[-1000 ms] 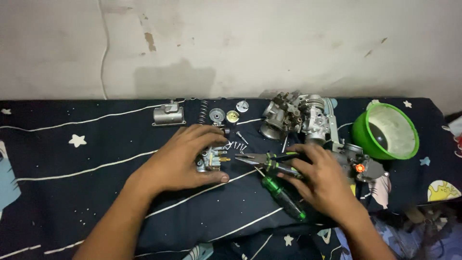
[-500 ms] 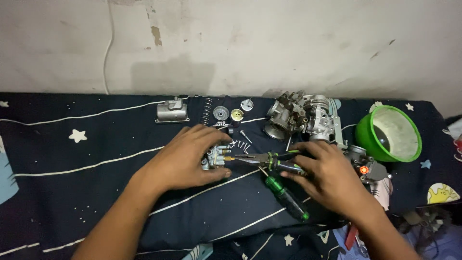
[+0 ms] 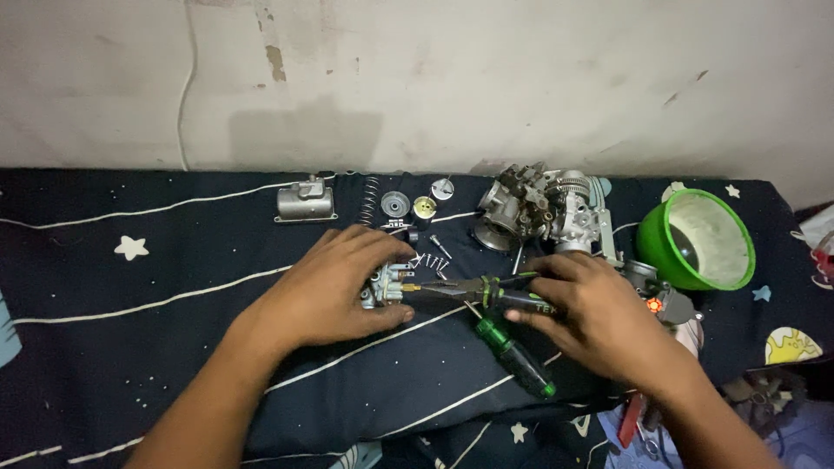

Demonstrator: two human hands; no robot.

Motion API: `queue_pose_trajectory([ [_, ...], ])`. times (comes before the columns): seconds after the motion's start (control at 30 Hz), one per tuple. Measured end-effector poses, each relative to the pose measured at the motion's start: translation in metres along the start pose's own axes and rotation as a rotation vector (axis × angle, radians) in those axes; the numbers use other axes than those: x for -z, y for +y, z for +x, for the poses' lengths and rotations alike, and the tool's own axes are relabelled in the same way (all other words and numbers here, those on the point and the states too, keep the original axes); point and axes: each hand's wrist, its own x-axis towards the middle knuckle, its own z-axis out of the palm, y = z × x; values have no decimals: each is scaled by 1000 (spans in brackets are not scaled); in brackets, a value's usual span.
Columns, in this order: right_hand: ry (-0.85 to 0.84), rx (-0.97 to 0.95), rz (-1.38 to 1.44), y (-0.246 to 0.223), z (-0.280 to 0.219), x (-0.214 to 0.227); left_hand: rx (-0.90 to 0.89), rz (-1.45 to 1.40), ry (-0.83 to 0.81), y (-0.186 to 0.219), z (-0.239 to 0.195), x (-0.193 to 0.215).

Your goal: Disassembling and inspecting a motorcycle carburetor using a screwdriver and pliers

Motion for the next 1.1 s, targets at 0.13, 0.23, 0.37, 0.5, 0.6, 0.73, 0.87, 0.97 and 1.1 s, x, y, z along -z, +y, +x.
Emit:
queue_pose_trajectory([
  [0.13,-57,-94,30,-6,3,9,79,-40,-75,7,2,8],
  [0.23,-93,-87,91,-10,6,17,91,-31,-88,8,2,7],
  [0.37,-156,-82,129,-10,9,19,44,-15,-47,4,1,3],
  [0.5,-227,-149,107,-12,12,21,92,-31,-75,8,1,7],
  [0.6,-251,-166,94,-16,13,25,67,-31,-63,8,0,8],
  [0.73,-252,-174,49,-14,11,24,61,-33,-57,6,0,4],
  [0.87,-296,-218,17,-19,15,29,56,-23,-57,7,0,6],
  [0.97,-349,-254,7,-21,17,31,79,-41,-73,8,0,7],
  [1.1,-465,-314,14,-23,23,37,61,-44,-57,7,0,5],
])
